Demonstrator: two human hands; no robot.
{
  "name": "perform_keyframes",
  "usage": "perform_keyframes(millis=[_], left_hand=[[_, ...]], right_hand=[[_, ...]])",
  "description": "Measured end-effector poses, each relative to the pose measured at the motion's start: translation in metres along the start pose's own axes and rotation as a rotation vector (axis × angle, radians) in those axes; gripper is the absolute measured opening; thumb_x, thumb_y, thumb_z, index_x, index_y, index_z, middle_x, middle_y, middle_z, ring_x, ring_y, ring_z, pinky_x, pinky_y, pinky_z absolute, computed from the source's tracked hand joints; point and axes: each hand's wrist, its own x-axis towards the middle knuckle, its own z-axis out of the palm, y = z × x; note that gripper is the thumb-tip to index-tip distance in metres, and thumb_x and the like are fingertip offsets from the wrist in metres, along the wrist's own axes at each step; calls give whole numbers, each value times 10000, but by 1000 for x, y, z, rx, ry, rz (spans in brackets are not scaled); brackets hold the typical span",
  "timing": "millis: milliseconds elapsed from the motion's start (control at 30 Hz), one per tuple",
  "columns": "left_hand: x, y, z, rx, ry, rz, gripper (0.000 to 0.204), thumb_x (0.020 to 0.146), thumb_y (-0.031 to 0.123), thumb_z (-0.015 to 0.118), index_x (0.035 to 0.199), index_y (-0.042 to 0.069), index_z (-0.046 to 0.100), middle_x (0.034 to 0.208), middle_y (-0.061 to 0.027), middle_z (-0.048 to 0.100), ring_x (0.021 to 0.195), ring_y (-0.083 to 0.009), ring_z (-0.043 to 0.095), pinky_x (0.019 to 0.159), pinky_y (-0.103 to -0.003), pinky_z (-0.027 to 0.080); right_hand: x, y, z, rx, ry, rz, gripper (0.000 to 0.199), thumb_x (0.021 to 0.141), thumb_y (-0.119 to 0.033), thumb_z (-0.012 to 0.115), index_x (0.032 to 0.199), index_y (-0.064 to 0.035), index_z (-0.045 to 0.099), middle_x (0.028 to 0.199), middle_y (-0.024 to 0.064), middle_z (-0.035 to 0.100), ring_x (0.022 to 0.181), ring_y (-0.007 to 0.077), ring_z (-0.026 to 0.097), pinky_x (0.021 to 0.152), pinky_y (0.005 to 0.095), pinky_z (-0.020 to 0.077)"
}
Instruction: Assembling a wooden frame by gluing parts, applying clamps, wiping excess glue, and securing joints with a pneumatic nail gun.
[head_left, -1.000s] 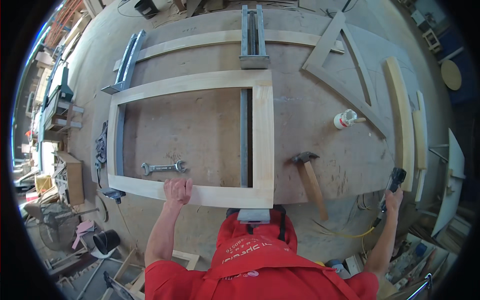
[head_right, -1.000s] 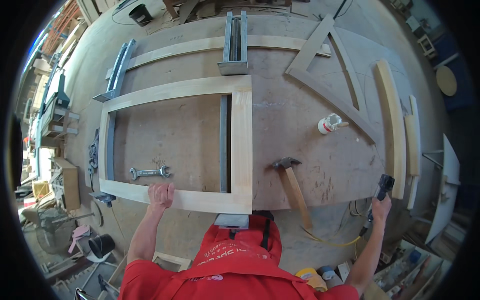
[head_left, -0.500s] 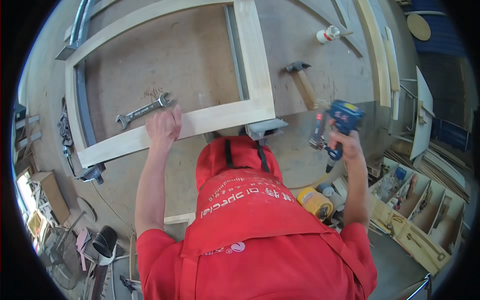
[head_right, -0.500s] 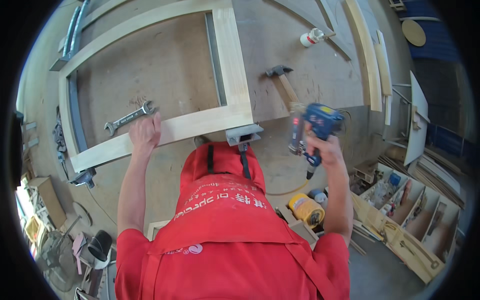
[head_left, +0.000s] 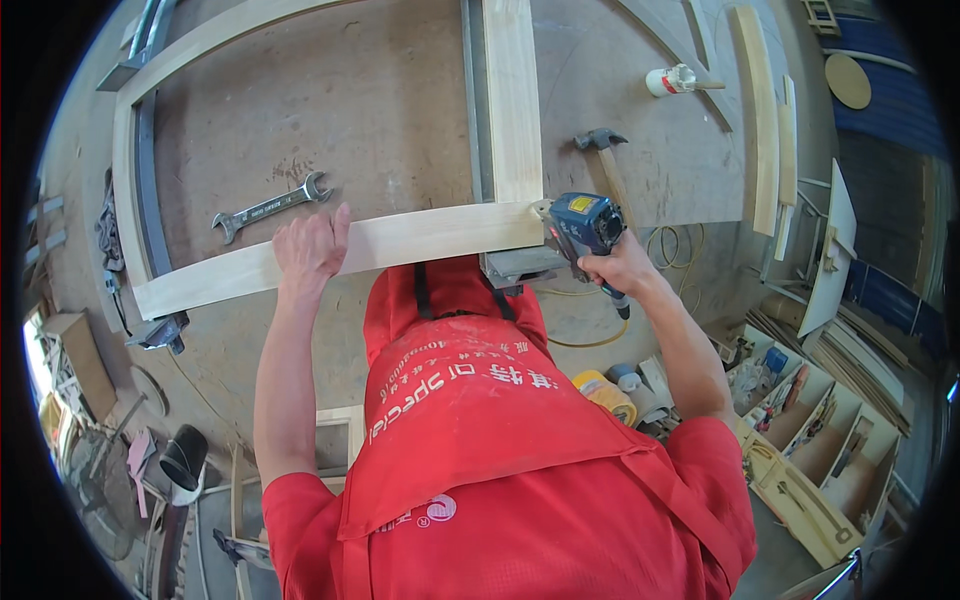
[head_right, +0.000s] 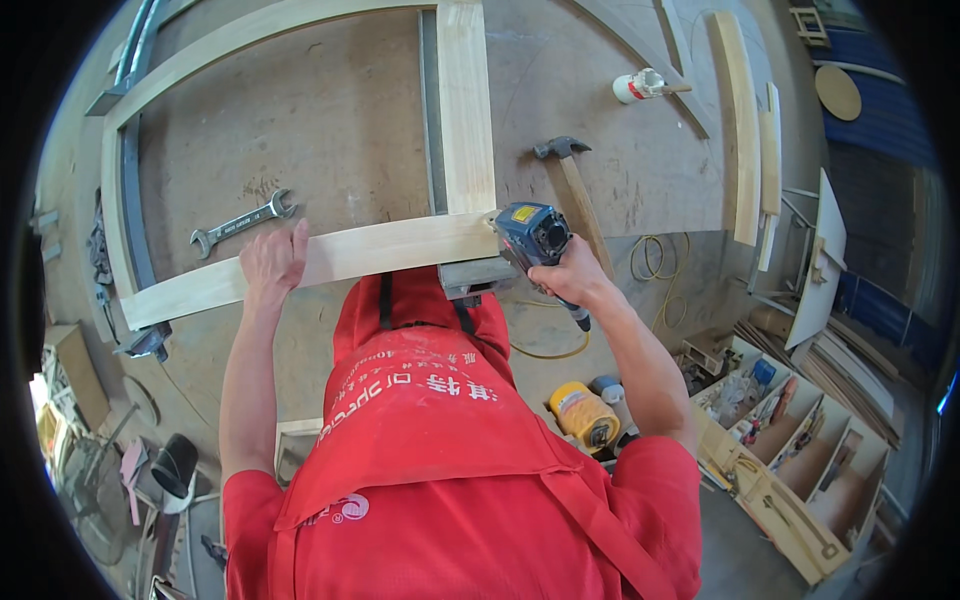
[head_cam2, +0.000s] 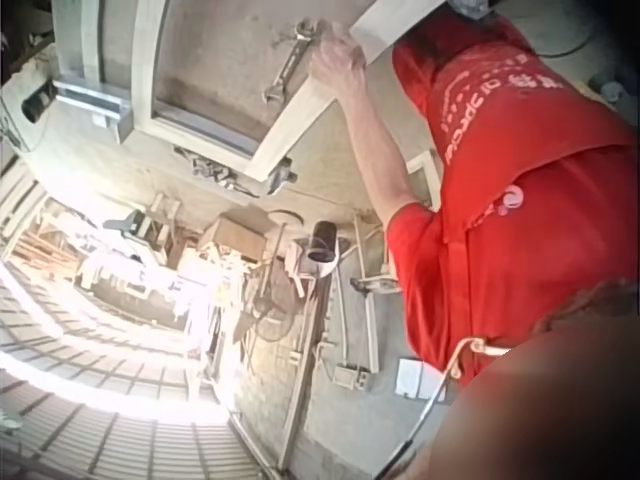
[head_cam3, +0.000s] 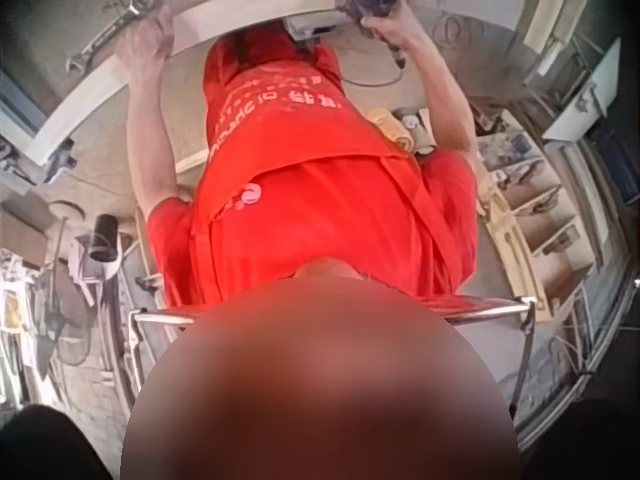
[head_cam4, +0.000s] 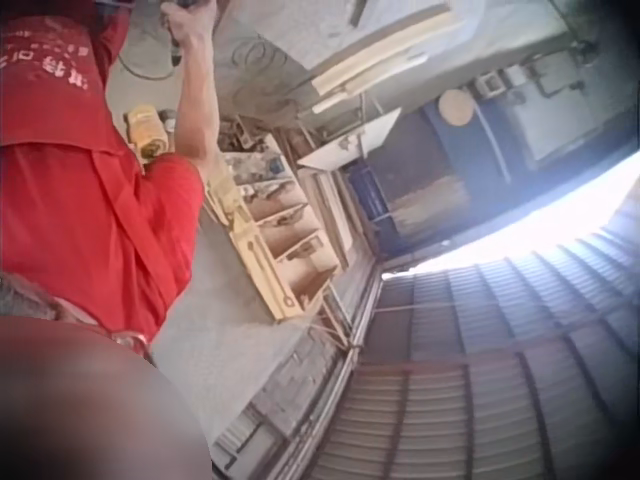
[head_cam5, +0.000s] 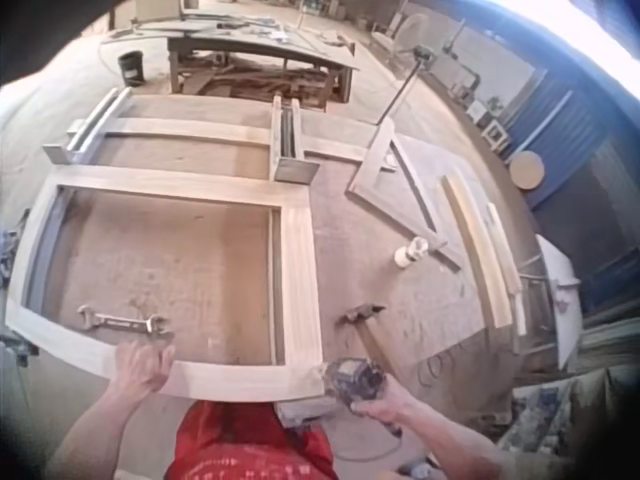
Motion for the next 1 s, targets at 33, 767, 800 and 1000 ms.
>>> perform_keyframes(millis=[33, 767, 800, 1000], left_hand=[[3, 0, 0, -1, 8, 2, 667, 1054, 539, 418, 772, 40, 759, 810, -270, 715, 821, -469, 707, 778, -563, 535], [24, -2, 17, -22, 139, 57, 537, 1017, 441, 542, 656, 66, 674, 678, -216, 678, 659, -431, 665, 677, -531, 497], [24, -3, 17, -25, 136, 53, 537, 1017, 441, 542, 656, 66, 674, 678, -216, 678, 659, -431, 665, 677, -531, 497], [23, -7, 21, -38, 166, 66, 530, 1009, 443, 556, 654, 69, 678, 662, -209, 675, 633, -421, 660, 680, -511, 496]], right_hand=[[2, -3, -1, -12, 1, 16, 176, 745, -105, 751, 860, 14, 693, 679, 68, 664, 552, 114, 598, 543, 303, 492], [26, -17, -33, -312, 15, -69, 404, 745, -195, 831, 1024, 62, 691, 916, 176, 734, 829, 221, 678, 780, 378, 554], [28, -17, -33, -317, 12, -68, 404, 745, -195, 831, 1024, 62, 691, 916, 176, 734, 829, 221, 678, 780, 378, 554], [27, -62, -16, -461, -90, 26, 397, 743, -208, 836, 993, 66, 694, 903, 192, 724, 833, 222, 683, 781, 383, 552]])
